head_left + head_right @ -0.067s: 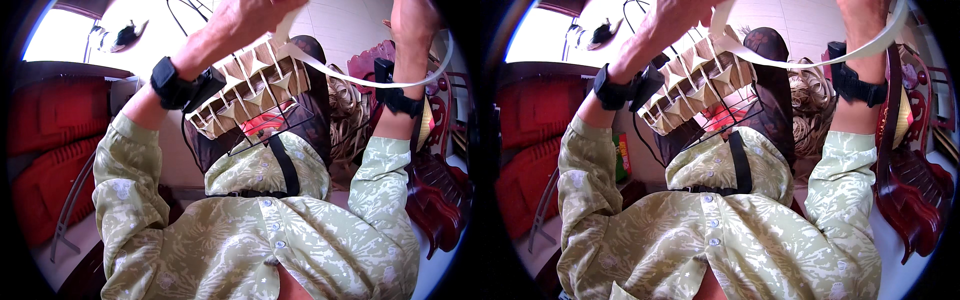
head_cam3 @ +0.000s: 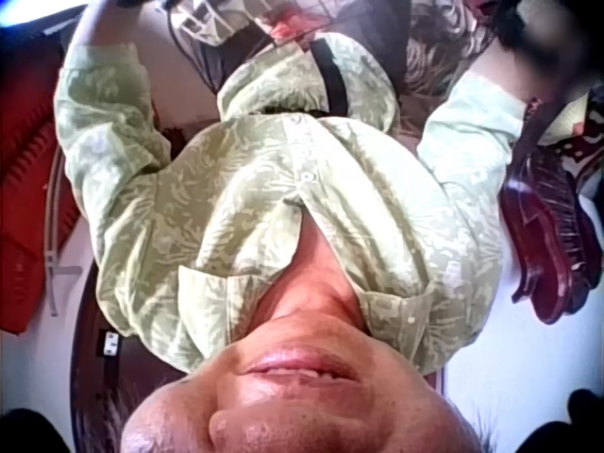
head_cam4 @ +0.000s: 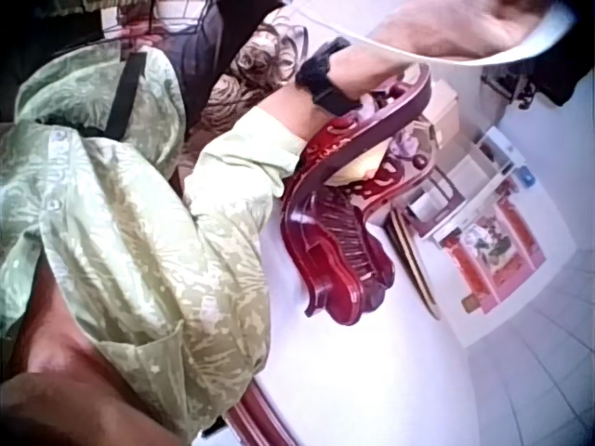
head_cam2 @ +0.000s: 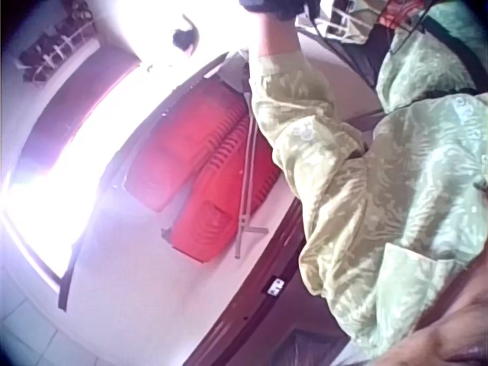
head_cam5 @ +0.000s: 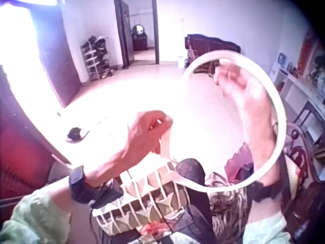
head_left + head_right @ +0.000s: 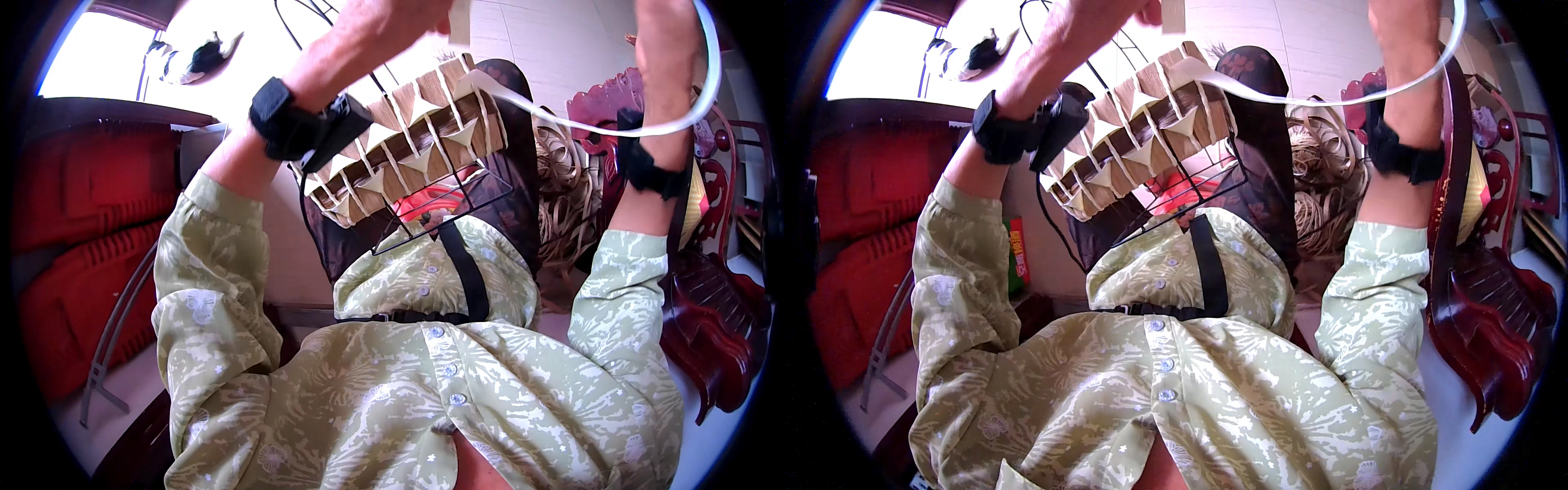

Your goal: The person weaves a basket by threading strips of material through a wire frame, pulling the strips tight, and folding them over the edges.

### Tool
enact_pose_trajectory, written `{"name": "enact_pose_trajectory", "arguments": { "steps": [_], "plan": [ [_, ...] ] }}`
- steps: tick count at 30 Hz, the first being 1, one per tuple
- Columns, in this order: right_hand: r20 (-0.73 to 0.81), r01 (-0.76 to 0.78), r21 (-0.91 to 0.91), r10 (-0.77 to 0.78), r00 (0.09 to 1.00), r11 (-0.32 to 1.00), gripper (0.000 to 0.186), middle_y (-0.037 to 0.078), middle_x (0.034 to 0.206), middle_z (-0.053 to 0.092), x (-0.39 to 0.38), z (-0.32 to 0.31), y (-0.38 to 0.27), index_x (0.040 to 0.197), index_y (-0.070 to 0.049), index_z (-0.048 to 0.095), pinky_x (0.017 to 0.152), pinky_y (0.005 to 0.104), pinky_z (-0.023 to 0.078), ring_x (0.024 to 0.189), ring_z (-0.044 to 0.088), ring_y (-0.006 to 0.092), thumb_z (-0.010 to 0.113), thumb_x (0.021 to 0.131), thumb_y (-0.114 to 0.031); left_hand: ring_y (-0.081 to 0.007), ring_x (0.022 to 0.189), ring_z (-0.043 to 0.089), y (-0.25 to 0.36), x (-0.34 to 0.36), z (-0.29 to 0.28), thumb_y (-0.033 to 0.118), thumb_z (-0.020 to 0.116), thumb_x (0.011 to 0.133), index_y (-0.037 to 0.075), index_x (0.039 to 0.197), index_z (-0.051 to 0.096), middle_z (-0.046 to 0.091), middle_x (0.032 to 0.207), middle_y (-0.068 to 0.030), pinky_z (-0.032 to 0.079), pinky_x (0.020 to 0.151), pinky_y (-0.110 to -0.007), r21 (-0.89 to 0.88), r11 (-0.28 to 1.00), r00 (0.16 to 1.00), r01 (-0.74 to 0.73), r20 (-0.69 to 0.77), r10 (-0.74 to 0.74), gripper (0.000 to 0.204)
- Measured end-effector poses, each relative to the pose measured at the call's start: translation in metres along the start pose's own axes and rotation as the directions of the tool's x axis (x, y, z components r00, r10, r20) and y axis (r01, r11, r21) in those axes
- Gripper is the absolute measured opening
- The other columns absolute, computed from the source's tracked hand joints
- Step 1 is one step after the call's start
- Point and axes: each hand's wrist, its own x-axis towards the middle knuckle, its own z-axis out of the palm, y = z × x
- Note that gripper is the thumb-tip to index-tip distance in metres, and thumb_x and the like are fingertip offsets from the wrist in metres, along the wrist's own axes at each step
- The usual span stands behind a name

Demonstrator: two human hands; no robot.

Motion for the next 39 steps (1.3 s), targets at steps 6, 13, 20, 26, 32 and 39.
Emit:
{"name": "enact_pose_trajectory", "arguments": {
  "steps": [6, 13, 20, 26, 32, 39],
  "plan": [
    [0.576, -0.195, -0.591, 0.578, 0.577, 0.783, 0.024, 0.002, 0.079, 0.070, -0.069, -0.090, 0.089, 0.107, -0.004, 0.072, 0.060, 0.0240, 0.051, 0.067, 0.065, 0.0095, 0.062, 0.099, -0.024, -0.0129, 0.085, 0.068, -0.023, -0.025, 0.000, 0.022, 0.070, 0.096, -0.001, 0.113, 0.065, 0.069, 0.093, -0.0080, 0.054, 0.067, -0.028, -0.283, 0.950, 0.936, -0.130, -0.350, 0.024, 0.029],
    [0.723, -0.663, -0.412, 0.667, 0.180, 0.625, 0.014, 0.000, 0.079, 0.069, -0.125, -0.127, 0.006, 0.096, 0.000, 0.072, 0.058, 0.0214, 0.049, 0.067, 0.060, 0.0048, 0.063, 0.096, -0.011, -0.0175, 0.072, 0.067, 0.037, -0.146, -0.043, 0.014, 0.071, 0.092, 0.005, 0.098, 0.070, 0.070, 0.084, -0.0070, 0.052, 0.064, -0.030, 0.420, 0.907, 0.985, 0.037, -0.170, 0.038, 0.010],
    [0.682, -0.120, -0.154, 0.194, 0.705, 0.981, 0.014, 0.003, 0.080, 0.066, -0.141, -0.050, -0.041, 0.095, -0.007, 0.074, 0.059, 0.0280, 0.050, 0.068, 0.064, 0.0161, 0.079, 0.082, -0.007, -0.0214, 0.084, 0.069, 0.031, -0.183, -0.021, 0.004, 0.073, 0.087, 0.006, 0.096, 0.070, 0.070, 0.096, -0.0062, 0.054, 0.070, -0.030, 0.405, 0.914, 0.956, 0.032, -0.280, 0.091, 0.010],
    [0.775, 0.318, -0.159, -0.081, 0.626, 0.935, 0.022, 0.006, 0.087, 0.059, -0.152, -0.011, -0.048, 0.087, -0.007, 0.068, 0.074, 0.0360, 0.052, 0.086, 0.063, 0.0240, 0.080, 0.069, -0.012, -0.0250, 0.085, 0.066, 0.023, -0.199, -0.009, 0.002, 0.075, 0.083, 0.006, 0.094, 0.069, 0.068, 0.094, -0.0071, 0.053, 0.073, -0.034, 0.400, 0.912, 0.930, 0.095, -0.362, 0.062, 0.013],
    [0.841, 0.462, -0.218, -0.074, 0.536, 0.860, 0.020, 0.008, 0.093, 0.058, -0.158, 0.005, -0.054, 0.085, -0.005, 0.064, 0.084, 0.0395, 0.048, 0.097, 0.059, 0.0264, 0.069, 0.072, -0.020, -0.0256, 0.084, 0.063, 0.016, -0.197, -0.004, 0.005, 0.076, 0.081, 0.007, 0.091, 0.069, 0.066, 0.092, -0.0054, 0.049, 0.075, -0.037, 0.432, 0.896, 0.914, 0.103, -0.396, 0.086, 0.013],
    [0.814, 0.464, -0.064, -0.222, 0.536, 0.883, 0.020, 0.009, 0.086, 0.052, -0.155, 0.007, -0.039, 0.087, -0.005, 0.062, 0.074, 0.0394, 0.048, 0.083, 0.056, 0.0286, 0.075, 0.072, -0.003, -0.0208, 0.081, 0.060, 0.017, -0.188, 0.004, 0.009, 0.079, 0.077, 0.012, 0.087, 0.070, 0.062, 0.088, -0.0009, 0.044, 0.071, -0.035, 0.659, 0.749, 0.917, 0.065, -0.335, 0.215, 0.014]
  ]
}}
